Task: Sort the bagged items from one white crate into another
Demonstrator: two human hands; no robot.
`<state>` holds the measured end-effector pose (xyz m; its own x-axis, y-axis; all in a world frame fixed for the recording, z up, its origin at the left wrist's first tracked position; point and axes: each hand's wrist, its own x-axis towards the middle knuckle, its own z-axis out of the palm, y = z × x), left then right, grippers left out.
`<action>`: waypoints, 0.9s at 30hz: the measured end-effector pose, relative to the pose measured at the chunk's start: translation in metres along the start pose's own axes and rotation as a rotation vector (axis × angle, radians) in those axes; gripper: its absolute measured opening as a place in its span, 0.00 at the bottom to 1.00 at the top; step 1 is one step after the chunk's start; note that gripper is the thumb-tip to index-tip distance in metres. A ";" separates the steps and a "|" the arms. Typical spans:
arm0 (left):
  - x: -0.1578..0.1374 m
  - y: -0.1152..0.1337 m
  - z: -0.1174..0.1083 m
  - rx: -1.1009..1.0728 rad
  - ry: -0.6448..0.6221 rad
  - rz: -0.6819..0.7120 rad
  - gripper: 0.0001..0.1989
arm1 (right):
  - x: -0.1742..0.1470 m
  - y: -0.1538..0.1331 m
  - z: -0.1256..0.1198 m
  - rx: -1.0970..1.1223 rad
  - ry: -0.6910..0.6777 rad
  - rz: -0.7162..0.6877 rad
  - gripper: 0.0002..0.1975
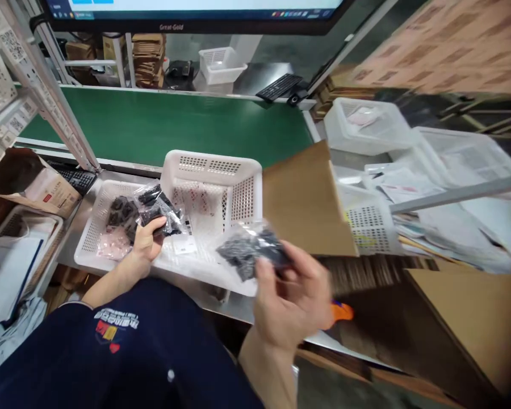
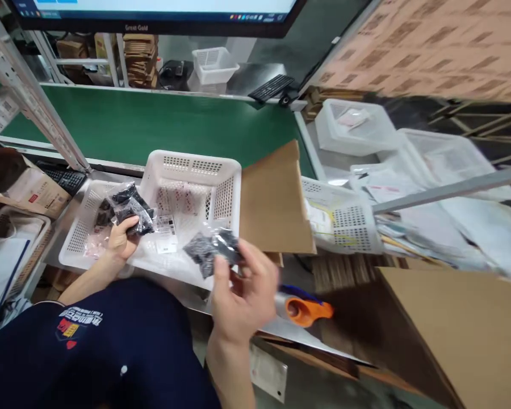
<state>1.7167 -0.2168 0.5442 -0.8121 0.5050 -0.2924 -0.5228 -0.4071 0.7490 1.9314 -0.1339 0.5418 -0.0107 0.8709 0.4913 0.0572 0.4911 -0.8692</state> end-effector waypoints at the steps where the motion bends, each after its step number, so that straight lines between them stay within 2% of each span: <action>1: 0.002 0.002 -0.002 -0.018 0.007 -0.027 0.28 | 0.009 0.005 0.000 -0.063 0.105 -0.079 0.20; 2: 0.003 0.002 -0.005 -0.029 0.010 -0.054 0.26 | 0.018 0.011 0.003 -0.129 0.130 -0.142 0.23; 3: 0.003 0.002 -0.006 -0.033 0.007 -0.081 0.25 | 0.025 0.018 0.009 -0.188 0.075 -0.178 0.27; 4: 0.001 0.001 -0.007 -0.033 -0.001 -0.103 0.24 | 0.029 0.024 0.017 -0.217 -0.038 -0.178 0.31; 5: -0.001 -0.001 -0.008 -0.030 -0.016 -0.118 0.25 | 0.031 0.028 0.027 -0.199 -0.184 -0.140 0.34; 7: -0.006 -0.005 -0.008 -0.024 -0.057 -0.125 0.25 | 0.025 0.029 0.047 -0.035 -0.470 0.024 0.38; 9: -0.011 -0.009 -0.008 -0.006 -0.107 -0.125 0.24 | 0.014 0.021 0.065 0.148 -0.672 0.186 0.34; 10: -0.013 -0.010 -0.008 0.005 -0.128 -0.130 0.23 | 0.009 0.015 0.071 0.195 -0.720 0.214 0.29; 13: -0.014 -0.008 -0.009 -0.011 -0.119 -0.157 0.21 | 0.000 -0.003 0.075 0.174 -0.688 0.120 0.16; 16: -0.008 0.001 -0.014 -0.074 -0.036 -0.197 0.18 | 0.008 -0.004 0.060 0.085 -0.520 0.029 0.13; 19: -0.003 0.011 -0.019 -0.080 -0.024 -0.238 0.14 | 0.027 0.014 0.043 -0.018 -0.232 -0.036 0.16; 21: -0.004 0.014 -0.020 -0.044 -0.082 -0.277 0.14 | 0.040 0.029 0.039 -0.157 -0.140 -0.102 0.26; 22: -0.006 0.015 -0.020 -0.016 -0.130 -0.306 0.15 | 0.044 0.035 0.041 -0.218 -0.148 -0.125 0.32; 24: -0.011 0.013 -0.019 0.055 -0.254 -0.376 0.19 | 0.046 0.040 0.049 -0.195 -0.303 -0.087 0.43; 25: -0.014 0.012 -0.018 0.093 -0.317 -0.416 0.22 | 0.044 0.039 0.055 -0.095 -0.428 -0.022 0.46; 27: -0.019 0.010 -0.017 0.157 -0.410 -0.471 0.28 | 0.036 0.033 0.066 0.150 -0.667 0.138 0.43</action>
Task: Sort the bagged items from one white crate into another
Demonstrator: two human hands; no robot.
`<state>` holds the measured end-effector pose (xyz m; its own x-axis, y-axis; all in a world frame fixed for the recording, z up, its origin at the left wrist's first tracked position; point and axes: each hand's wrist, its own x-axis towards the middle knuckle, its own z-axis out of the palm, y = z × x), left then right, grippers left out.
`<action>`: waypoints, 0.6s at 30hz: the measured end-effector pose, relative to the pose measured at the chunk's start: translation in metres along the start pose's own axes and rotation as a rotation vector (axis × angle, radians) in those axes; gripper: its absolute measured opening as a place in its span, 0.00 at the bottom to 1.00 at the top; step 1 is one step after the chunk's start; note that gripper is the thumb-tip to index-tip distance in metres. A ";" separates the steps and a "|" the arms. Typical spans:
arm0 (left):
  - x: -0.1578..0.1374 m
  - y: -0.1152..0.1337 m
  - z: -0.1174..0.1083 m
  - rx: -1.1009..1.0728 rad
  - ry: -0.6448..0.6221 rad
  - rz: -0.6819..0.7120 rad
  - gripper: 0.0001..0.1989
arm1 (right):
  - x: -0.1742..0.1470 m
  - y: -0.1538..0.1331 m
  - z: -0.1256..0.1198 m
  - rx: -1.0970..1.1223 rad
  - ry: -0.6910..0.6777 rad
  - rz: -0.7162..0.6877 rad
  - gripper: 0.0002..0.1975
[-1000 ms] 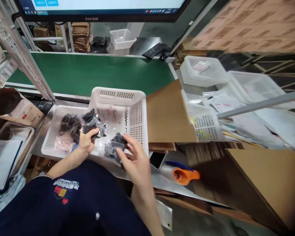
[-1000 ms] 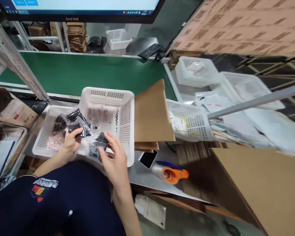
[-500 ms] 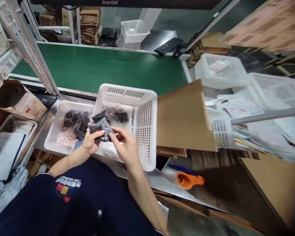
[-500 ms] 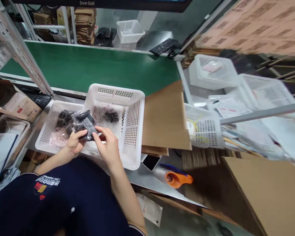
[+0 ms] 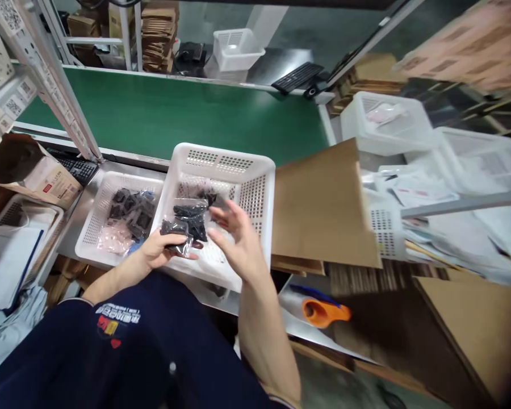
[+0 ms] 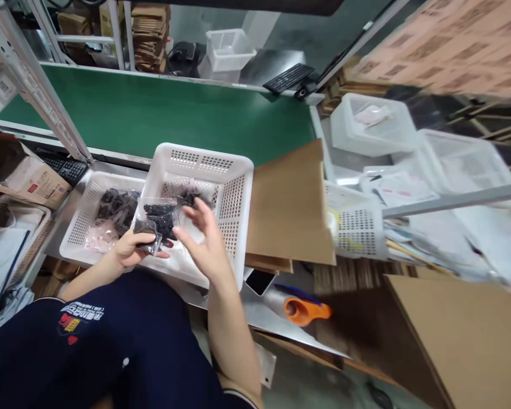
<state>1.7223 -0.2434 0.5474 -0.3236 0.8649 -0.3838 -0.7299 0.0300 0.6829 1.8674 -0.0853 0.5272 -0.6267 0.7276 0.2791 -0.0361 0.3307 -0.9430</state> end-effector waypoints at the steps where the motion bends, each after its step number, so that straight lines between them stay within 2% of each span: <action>1: -0.002 -0.001 0.001 0.025 -0.023 -0.015 0.31 | -0.001 -0.004 0.006 0.089 -0.073 0.031 0.40; 2: -0.004 -0.001 0.002 0.043 -0.038 -0.022 0.34 | -0.001 -0.008 0.010 0.128 -0.091 0.043 0.35; 3: -0.005 0.000 0.003 0.054 -0.049 -0.024 0.38 | -0.001 -0.013 0.011 0.126 -0.049 0.036 0.29; 6: -0.010 0.006 0.003 0.059 -0.079 -0.027 0.48 | 0.004 -0.021 -0.005 0.043 0.269 -0.076 0.24; 8: -0.011 0.011 0.004 0.059 -0.087 -0.004 0.51 | 0.009 -0.020 -0.023 -0.091 0.461 -0.142 0.27; 10: -0.009 0.011 0.003 0.075 -0.085 0.035 0.52 | 0.012 -0.013 -0.034 -0.286 0.539 -0.154 0.39; 11: -0.007 0.009 0.003 0.093 -0.081 0.058 0.53 | 0.011 -0.009 -0.034 -0.338 0.504 -0.137 0.47; 12: -0.004 0.006 0.002 0.120 -0.076 0.082 0.55 | 0.008 -0.005 -0.031 -0.326 0.407 -0.107 0.52; 14: 0.001 -0.003 0.000 0.211 -0.070 0.138 0.61 | -0.005 -0.002 -0.014 -0.127 0.082 -0.017 0.56; 16: 0.004 -0.012 -0.005 0.350 -0.102 0.191 0.69 | -0.022 -0.007 0.006 0.105 -0.216 0.081 0.51; 17: 0.005 -0.014 -0.008 0.433 -0.152 0.204 0.74 | -0.030 -0.011 0.013 0.168 -0.270 0.112 0.46; 18: 0.005 -0.013 -0.013 0.514 -0.220 0.209 0.77 | -0.037 -0.016 0.017 0.194 -0.251 0.125 0.41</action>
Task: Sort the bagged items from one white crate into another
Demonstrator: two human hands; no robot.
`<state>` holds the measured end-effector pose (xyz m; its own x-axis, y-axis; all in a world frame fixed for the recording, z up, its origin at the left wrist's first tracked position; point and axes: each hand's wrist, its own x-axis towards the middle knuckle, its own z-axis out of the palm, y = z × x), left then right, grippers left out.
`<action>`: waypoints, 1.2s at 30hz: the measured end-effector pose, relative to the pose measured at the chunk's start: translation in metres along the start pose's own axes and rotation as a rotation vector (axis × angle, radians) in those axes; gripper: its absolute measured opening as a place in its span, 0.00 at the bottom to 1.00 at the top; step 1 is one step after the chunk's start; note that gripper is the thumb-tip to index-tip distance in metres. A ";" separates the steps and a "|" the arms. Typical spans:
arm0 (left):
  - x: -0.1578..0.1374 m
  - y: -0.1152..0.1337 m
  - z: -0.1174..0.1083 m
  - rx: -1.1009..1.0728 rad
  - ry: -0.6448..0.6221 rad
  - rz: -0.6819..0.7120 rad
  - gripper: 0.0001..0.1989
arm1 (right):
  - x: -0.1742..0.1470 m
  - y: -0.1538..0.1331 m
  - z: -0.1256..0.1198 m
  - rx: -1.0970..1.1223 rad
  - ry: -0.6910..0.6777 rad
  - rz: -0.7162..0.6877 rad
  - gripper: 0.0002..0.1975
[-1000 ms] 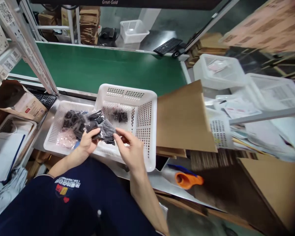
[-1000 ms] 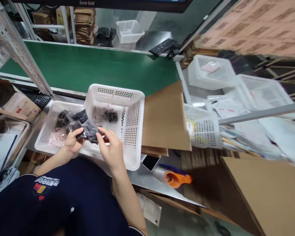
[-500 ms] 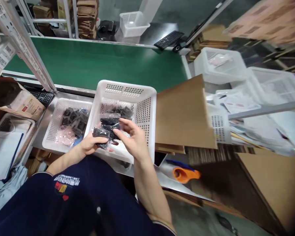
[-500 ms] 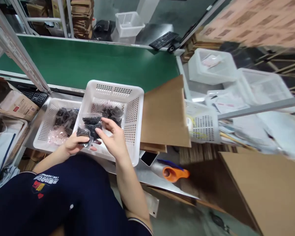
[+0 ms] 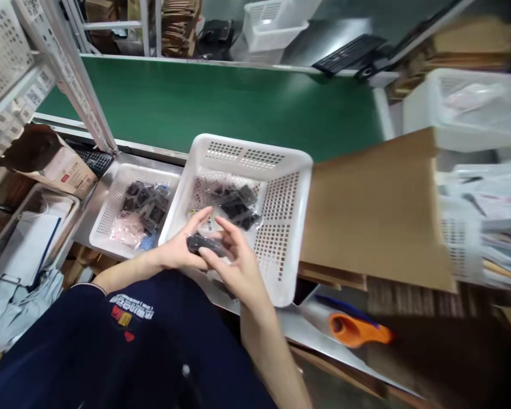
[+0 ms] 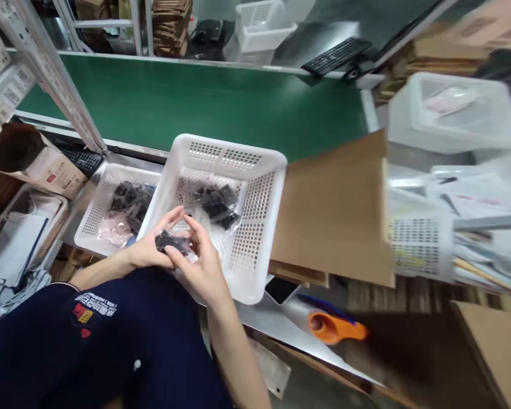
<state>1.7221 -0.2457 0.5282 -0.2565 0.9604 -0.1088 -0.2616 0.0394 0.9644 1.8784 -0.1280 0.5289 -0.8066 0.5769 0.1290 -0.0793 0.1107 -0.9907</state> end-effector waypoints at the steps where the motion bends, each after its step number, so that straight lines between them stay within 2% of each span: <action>1: -0.001 0.000 -0.008 0.066 -0.083 0.013 0.79 | -0.006 -0.004 0.002 0.006 0.081 -0.007 0.37; 3: 0.001 0.006 -0.034 0.172 -0.181 0.061 0.75 | -0.015 -0.010 -0.009 -0.014 0.325 -0.051 0.32; 4: 0.004 0.010 -0.053 0.220 -0.135 0.107 0.68 | -0.017 -0.010 -0.019 -0.034 0.450 -0.083 0.35; 5: 0.009 0.014 -0.075 0.284 -0.013 0.155 0.59 | -0.018 -0.008 -0.031 -0.061 0.561 -0.119 0.40; 7: 0.025 0.019 -0.120 0.523 0.343 0.156 0.49 | -0.018 0.000 -0.054 -0.142 0.714 -0.183 0.53; 8: 0.034 0.018 -0.141 0.666 0.503 0.094 0.49 | -0.017 0.006 -0.063 -0.171 0.749 -0.200 0.58; 9: 0.043 0.015 -0.159 0.799 0.605 -0.009 0.52 | -0.017 0.011 -0.069 -0.179 0.760 -0.197 0.62; 10: 0.052 0.008 -0.172 0.920 0.630 -0.145 0.58 | -0.017 0.017 -0.072 -0.165 0.756 -0.183 0.62; 12: 0.064 -0.010 -0.186 1.080 0.530 -0.425 0.66 | -0.018 0.024 -0.071 -0.109 0.710 -0.136 0.59; 14: 0.068 -0.032 -0.185 1.179 0.423 -0.611 0.66 | -0.020 0.027 -0.064 -0.097 0.661 -0.100 0.56; 15: 0.068 -0.042 -0.181 1.218 0.408 -0.648 0.62 | -0.022 0.027 -0.060 -0.108 0.649 -0.088 0.55; 18: 0.060 -0.063 -0.169 1.266 0.492 -0.579 0.47 | -0.026 0.026 -0.053 -0.120 0.639 -0.054 0.55; 20: 0.053 -0.065 -0.169 1.275 0.537 -0.520 0.36 | -0.029 0.026 -0.052 -0.108 0.643 -0.032 0.54; 22: 0.043 -0.058 -0.176 1.190 0.623 -0.432 0.26 | -0.032 0.026 -0.053 -0.107 0.641 -0.025 0.53; 24: 0.032 -0.043 -0.186 0.997 0.780 -0.274 0.20 | -0.033 0.024 -0.053 -0.115 0.623 -0.035 0.50; 26: 0.020 -0.021 -0.192 0.829 0.934 -0.116 0.20 | -0.031 0.020 -0.051 -0.117 0.599 -0.050 0.46; 28: 0.008 0.002 -0.189 0.605 1.013 0.048 0.22 | -0.024 0.013 -0.044 -0.119 0.543 -0.042 0.41; 30: -0.003 0.025 -0.172 0.258 0.976 0.202 0.25 | -0.011 0.005 -0.032 -0.131 0.426 -0.026 0.35; 32: -0.010 0.042 -0.145 -0.064 0.873 0.296 0.29 | 0.007 -0.004 -0.015 -0.109 0.260 -0.008 0.33; 34: -0.012 0.052 -0.115 -0.173 0.764 0.277 0.30 | 0.026 -0.013 0.003 -0.042 0.107 0.028 0.41; 36: -0.011 0.055 -0.087 -0.169 0.656 0.219 0.30 | 0.044 -0.020 0.020 0.019 0.002 0.088 0.53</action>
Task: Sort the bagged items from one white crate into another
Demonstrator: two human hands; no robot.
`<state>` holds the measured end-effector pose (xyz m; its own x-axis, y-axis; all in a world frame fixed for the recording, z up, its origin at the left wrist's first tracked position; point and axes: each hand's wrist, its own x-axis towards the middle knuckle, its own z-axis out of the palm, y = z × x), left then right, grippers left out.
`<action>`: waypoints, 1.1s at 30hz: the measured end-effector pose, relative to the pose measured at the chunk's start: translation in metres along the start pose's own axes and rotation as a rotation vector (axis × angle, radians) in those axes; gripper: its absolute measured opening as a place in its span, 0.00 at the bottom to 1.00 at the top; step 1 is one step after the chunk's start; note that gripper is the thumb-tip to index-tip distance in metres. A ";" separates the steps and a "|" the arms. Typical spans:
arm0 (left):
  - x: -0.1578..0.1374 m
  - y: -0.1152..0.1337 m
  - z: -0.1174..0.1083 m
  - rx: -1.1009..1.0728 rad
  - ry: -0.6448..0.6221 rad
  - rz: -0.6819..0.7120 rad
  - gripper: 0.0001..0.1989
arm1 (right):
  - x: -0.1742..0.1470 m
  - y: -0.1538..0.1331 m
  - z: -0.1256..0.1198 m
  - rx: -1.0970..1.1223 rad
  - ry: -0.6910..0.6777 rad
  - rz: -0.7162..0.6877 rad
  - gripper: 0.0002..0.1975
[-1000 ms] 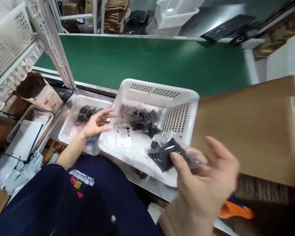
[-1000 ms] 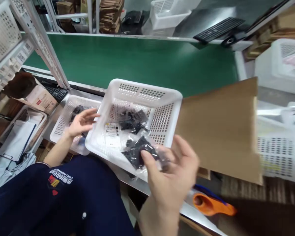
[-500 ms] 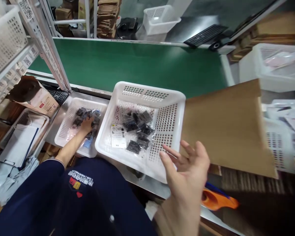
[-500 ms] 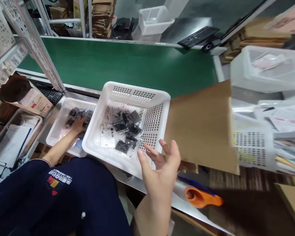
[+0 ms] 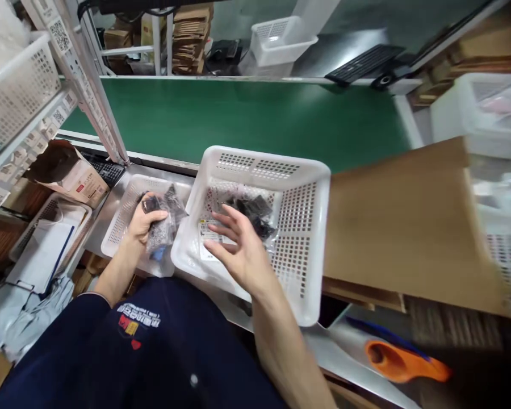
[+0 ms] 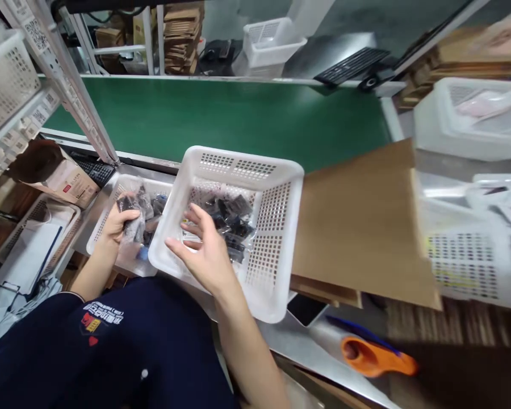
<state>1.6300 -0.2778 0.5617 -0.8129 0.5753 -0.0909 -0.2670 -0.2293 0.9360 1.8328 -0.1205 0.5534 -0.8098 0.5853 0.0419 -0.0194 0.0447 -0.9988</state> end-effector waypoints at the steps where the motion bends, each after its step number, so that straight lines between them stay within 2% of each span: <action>1: -0.006 -0.002 0.010 0.025 -0.063 -0.026 0.30 | 0.008 -0.003 0.006 0.016 -0.028 0.022 0.57; 2: -0.011 -0.005 0.018 0.051 -0.122 -0.042 0.30 | 0.014 -0.005 0.010 0.026 -0.042 0.033 0.56; 3: -0.015 -0.008 0.025 0.070 -0.173 -0.046 0.31 | 0.018 -0.006 0.012 0.033 -0.043 0.033 0.51; 5: -0.019 -0.015 0.036 0.075 -0.250 -0.045 0.37 | 0.021 -0.007 0.013 0.032 -0.010 -0.006 0.35; 7: -0.020 -0.022 0.042 0.067 -0.287 -0.045 0.45 | 0.015 -0.009 0.010 -0.005 0.084 -0.083 0.24; 9: -0.021 -0.027 0.046 0.084 -0.282 -0.054 0.50 | 0.006 -0.012 0.002 -0.063 0.297 -0.201 0.19; 11: -0.022 -0.032 0.049 0.100 -0.252 -0.102 0.50 | -0.002 -0.015 -0.010 -0.138 0.619 -0.346 0.19; 13: -0.023 -0.035 0.051 0.075 -0.234 -0.181 0.48 | -0.007 -0.016 -0.026 -0.232 0.879 -0.448 0.24; 14: -0.023 -0.036 0.052 0.053 -0.230 -0.208 0.47 | -0.008 -0.015 -0.035 -0.296 0.926 -0.455 0.30; 15: -0.024 -0.037 0.054 0.034 -0.220 -0.212 0.46 | -0.009 -0.012 -0.042 -0.358 0.918 -0.425 0.38; 17: -0.024 -0.039 0.058 0.013 -0.173 -0.157 0.42 | -0.011 -0.001 -0.048 -0.375 0.760 -0.279 0.53; 19: -0.026 -0.040 0.063 0.010 -0.109 -0.070 0.38 | -0.016 0.012 -0.040 -0.201 0.475 -0.090 0.63; 21: -0.028 -0.040 0.067 0.012 -0.068 -0.012 0.35 | -0.021 0.025 -0.022 0.033 0.204 0.052 0.65; 23: -0.031 -0.039 0.071 0.000 -0.068 -0.005 0.33 | -0.023 0.034 -0.002 0.159 0.075 0.100 0.59; 26: -0.033 -0.038 0.072 -0.060 -0.077 -0.042 0.32 | -0.021 0.037 0.013 0.233 0.063 0.070 0.40; 29: -0.030 -0.038 0.068 -0.113 -0.022 -0.078 0.31 | -0.021 0.034 0.007 0.254 0.028 0.083 0.35; 31: -0.025 -0.038 0.065 -0.150 0.061 -0.067 0.29 | -0.026 0.028 -0.004 0.159 0.032 0.070 0.31; 33: -0.019 -0.037 0.061 -0.206 0.148 -0.036 0.27 | -0.034 0.020 -0.018 -0.001 0.136 0.004 0.26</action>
<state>1.6868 -0.2320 0.5493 -0.8636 0.4685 -0.1862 -0.3851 -0.3748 0.8433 1.8710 -0.1248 0.5325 -0.7227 0.6900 0.0408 -0.0157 0.0427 -0.9990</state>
